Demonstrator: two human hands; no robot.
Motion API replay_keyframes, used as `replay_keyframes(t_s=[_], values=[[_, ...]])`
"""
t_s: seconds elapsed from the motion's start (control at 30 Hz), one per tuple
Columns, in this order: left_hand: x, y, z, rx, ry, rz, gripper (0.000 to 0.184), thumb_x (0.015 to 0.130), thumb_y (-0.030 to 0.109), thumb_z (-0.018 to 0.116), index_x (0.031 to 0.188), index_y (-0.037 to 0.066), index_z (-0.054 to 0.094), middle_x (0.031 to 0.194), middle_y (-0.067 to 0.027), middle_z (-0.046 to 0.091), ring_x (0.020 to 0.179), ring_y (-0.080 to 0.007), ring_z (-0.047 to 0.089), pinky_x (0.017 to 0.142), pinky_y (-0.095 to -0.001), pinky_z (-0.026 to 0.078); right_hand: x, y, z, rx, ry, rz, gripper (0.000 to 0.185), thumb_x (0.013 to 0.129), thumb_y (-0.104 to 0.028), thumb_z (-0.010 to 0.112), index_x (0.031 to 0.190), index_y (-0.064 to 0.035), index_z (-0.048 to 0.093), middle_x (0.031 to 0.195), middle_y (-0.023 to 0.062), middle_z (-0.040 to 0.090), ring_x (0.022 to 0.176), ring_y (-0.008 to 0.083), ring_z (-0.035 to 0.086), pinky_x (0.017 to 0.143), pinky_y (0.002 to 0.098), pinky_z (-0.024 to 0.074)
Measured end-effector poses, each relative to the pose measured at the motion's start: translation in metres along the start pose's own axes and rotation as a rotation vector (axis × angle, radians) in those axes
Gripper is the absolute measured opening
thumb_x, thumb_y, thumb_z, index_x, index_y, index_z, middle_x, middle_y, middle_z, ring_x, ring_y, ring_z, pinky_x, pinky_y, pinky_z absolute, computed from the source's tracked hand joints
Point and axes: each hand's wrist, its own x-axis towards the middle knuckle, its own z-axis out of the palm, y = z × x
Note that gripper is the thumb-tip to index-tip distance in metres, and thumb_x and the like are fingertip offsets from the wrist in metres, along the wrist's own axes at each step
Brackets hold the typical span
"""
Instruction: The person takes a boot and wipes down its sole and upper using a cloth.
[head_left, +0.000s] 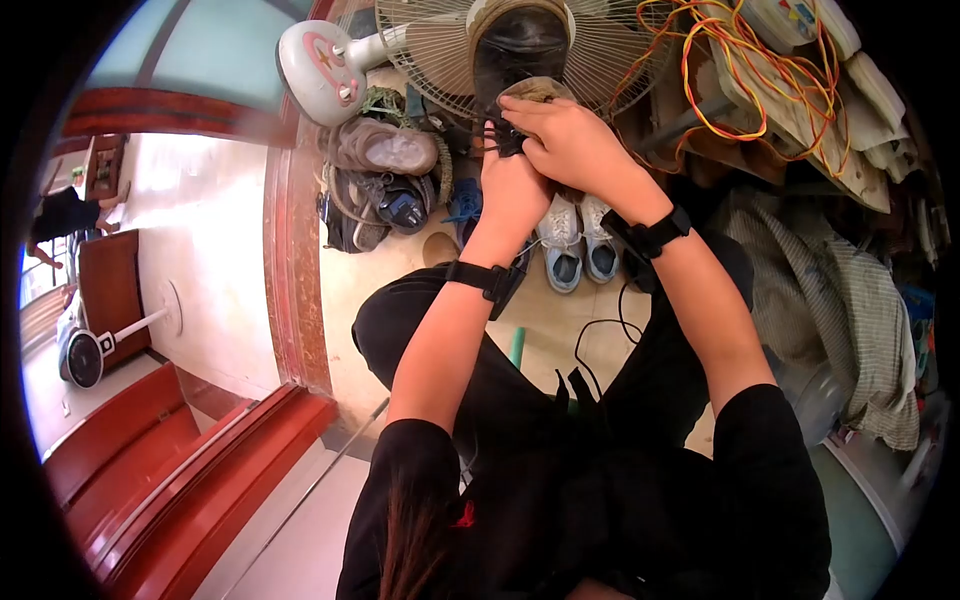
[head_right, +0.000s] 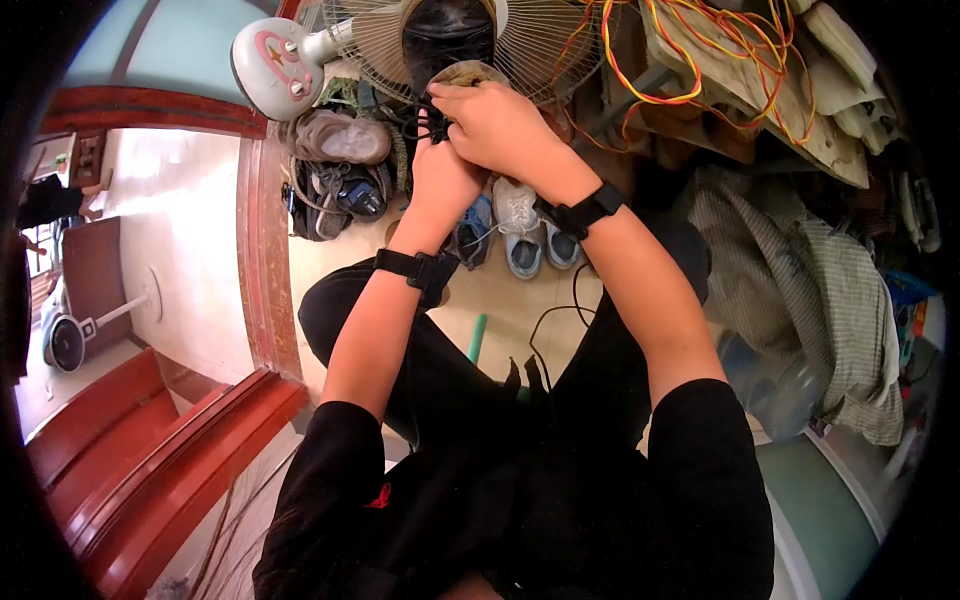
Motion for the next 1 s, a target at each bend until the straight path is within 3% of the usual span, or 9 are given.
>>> replay_keyframes(t_s=[0.17, 0.27, 0.37, 0.47, 0.57, 0.63, 0.73, 0.77, 1.0], values=[[0.001, 0.004, -0.01, -0.049, -0.14, -0.041, 0.027, 0.077, 0.027, 0.064, 0.097, 0.01, 0.069, 0.078, -0.0103, 0.069, 0.081, -0.0278, 0.067, 0.109, -0.0537, 0.026, -0.005, -0.006, -0.005, 0.052, -0.079, 0.071, 0.03, 0.076, -0.008, 0.054, 0.101, 0.0012, 0.068, 0.12, 0.0098, 0.063, 0.098, 0.0314, 0.063, 0.089, 0.0395, 0.0501], [0.0, 0.004, -0.01, -0.088, -0.162, -0.062, 0.024, 0.075, 0.018, 0.062, 0.095, 0.007, 0.071, 0.086, -0.0156, 0.069, 0.098, -0.0334, 0.062, 0.106, -0.0505, 0.031, -0.006, -0.004, -0.005, 0.086, -0.099, 0.093, 0.031, 0.075, -0.008, 0.054, 0.101, 0.0012, 0.068, 0.118, 0.0109, 0.064, 0.098, 0.0322, 0.064, 0.089, 0.0391, 0.0507], [-0.001, 0.002, -0.004, -0.115, -0.088, -0.032, 0.023, 0.078, 0.023, 0.063, 0.095, 0.01, 0.069, 0.073, -0.0105, 0.068, 0.077, -0.0286, 0.067, 0.109, -0.0541, 0.025, -0.006, -0.002, -0.008, 0.099, -0.138, 0.082, 0.032, 0.074, -0.008, 0.054, 0.101, 0.0016, 0.068, 0.116, 0.0126, 0.064, 0.097, 0.0331, 0.064, 0.088, 0.0389, 0.0509], [0.003, 0.005, -0.011, -0.042, -0.116, -0.041, 0.026, 0.076, 0.02, 0.062, 0.097, 0.007, 0.07, 0.091, -0.0137, 0.069, 0.098, -0.0293, 0.063, 0.106, -0.0506, 0.031, -0.003, -0.002, -0.009, 0.091, -0.137, 0.103, 0.036, 0.075, -0.007, 0.054, 0.108, 0.0004, 0.066, 0.118, 0.013, 0.064, 0.099, 0.0323, 0.063, 0.09, 0.0384, 0.0498], [0.004, 0.002, -0.015, -0.079, -0.076, -0.028, 0.025, 0.076, 0.023, 0.063, 0.097, 0.01, 0.068, 0.081, -0.0106, 0.068, 0.078, -0.0282, 0.066, 0.103, -0.053, 0.033, 0.0, -0.007, -0.004, 0.057, 0.141, -0.088, 0.041, 0.077, -0.007, 0.055, 0.117, -0.002, 0.062, 0.122, 0.0108, 0.061, 0.105, 0.0295, 0.058, 0.091, 0.0374, 0.0485], [0.004, 0.008, -0.019, -0.077, -0.248, -0.12, 0.034, 0.079, 0.025, 0.06, 0.109, 0.01, 0.067, 0.096, -0.0114, 0.069, 0.103, -0.0285, 0.062, 0.107, -0.0544, 0.028, 0.001, -0.008, -0.003, 0.039, 0.134, -0.119, 0.043, 0.078, -0.007, 0.056, 0.12, -0.0032, 0.06, 0.124, 0.0094, 0.058, 0.107, 0.0279, 0.056, 0.091, 0.0367, 0.0481], [0.003, 0.007, -0.013, -0.025, -0.233, -0.085, 0.037, 0.08, 0.027, 0.06, 0.113, 0.012, 0.065, 0.097, -0.0105, 0.07, 0.106, -0.0262, 0.061, 0.108, -0.0572, 0.024, 0.004, -0.004, 0.003, -0.031, 0.107, -0.143, 0.045, 0.078, -0.008, 0.058, 0.123, -0.0077, 0.058, 0.127, 0.0039, 0.056, 0.11, 0.0247, 0.053, 0.089, 0.0354, 0.0493], [0.0, 0.005, -0.002, 0.071, -0.068, -0.006, 0.037, 0.08, 0.028, 0.059, 0.113, 0.013, 0.066, 0.095, -0.0098, 0.07, 0.107, -0.0241, 0.06, 0.108, -0.0575, 0.022, 0.003, -0.007, 0.003, -0.067, 0.076, -0.054, 0.044, 0.078, -0.008, 0.058, 0.122, -0.0095, 0.059, 0.126, 0.002, 0.057, 0.109, 0.0243, 0.053, 0.088, 0.035, 0.0498], [0.004, 0.006, -0.017, -0.041, -0.078, -0.057, 0.028, 0.074, 0.026, 0.065, 0.099, 0.013, 0.07, 0.083, -0.0077, 0.07, 0.085, -0.0254, 0.066, 0.104, -0.0544, 0.032, 0.001, -0.015, 0.003, -0.133, 0.117, 0.079, 0.039, 0.08, -0.007, 0.057, 0.117, -0.0128, 0.064, 0.123, -0.0038, 0.061, 0.101, 0.0233, 0.058, 0.086, 0.0324, 0.0516]])
